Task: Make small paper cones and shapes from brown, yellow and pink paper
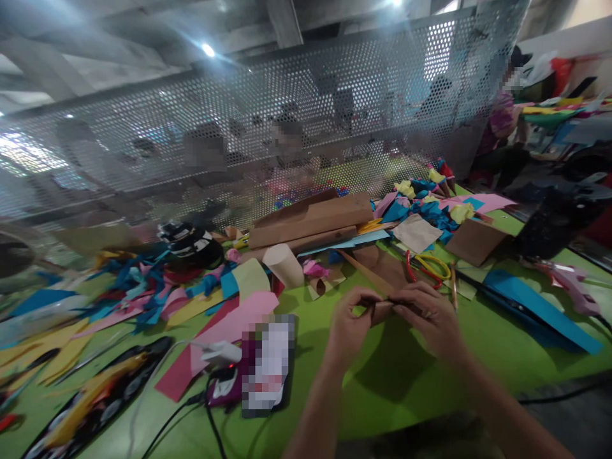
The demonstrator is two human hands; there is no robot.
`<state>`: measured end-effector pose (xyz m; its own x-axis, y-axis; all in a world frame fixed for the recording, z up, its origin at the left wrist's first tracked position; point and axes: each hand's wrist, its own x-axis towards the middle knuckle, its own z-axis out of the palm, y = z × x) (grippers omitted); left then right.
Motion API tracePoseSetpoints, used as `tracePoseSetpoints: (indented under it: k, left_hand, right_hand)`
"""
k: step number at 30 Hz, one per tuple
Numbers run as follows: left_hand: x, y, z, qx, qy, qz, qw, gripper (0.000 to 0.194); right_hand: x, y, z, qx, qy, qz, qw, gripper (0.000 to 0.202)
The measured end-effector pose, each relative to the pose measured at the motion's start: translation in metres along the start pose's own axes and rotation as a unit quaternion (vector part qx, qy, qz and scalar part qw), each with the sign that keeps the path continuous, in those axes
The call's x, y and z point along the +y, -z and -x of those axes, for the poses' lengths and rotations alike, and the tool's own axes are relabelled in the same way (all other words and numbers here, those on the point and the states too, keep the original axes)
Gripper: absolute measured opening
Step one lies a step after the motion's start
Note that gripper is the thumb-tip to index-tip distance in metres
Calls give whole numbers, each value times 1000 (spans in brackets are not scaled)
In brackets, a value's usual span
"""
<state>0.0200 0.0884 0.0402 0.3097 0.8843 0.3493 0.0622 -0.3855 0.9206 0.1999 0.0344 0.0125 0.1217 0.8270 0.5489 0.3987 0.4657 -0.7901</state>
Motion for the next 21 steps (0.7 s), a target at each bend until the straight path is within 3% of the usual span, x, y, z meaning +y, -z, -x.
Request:
tracePoseSetpoints:
  k: [12, 21]
  left_hand:
    - [1, 1, 1, -9, -50, -18, 999, 21]
    - [1, 0, 2, -5, -50, -12, 999, 20]
  right_hand:
    - [-3, -1, -2, 17, 42, 19, 999, 17]
    - [-3, -2, -2, 24, 74, 29, 997, 17]
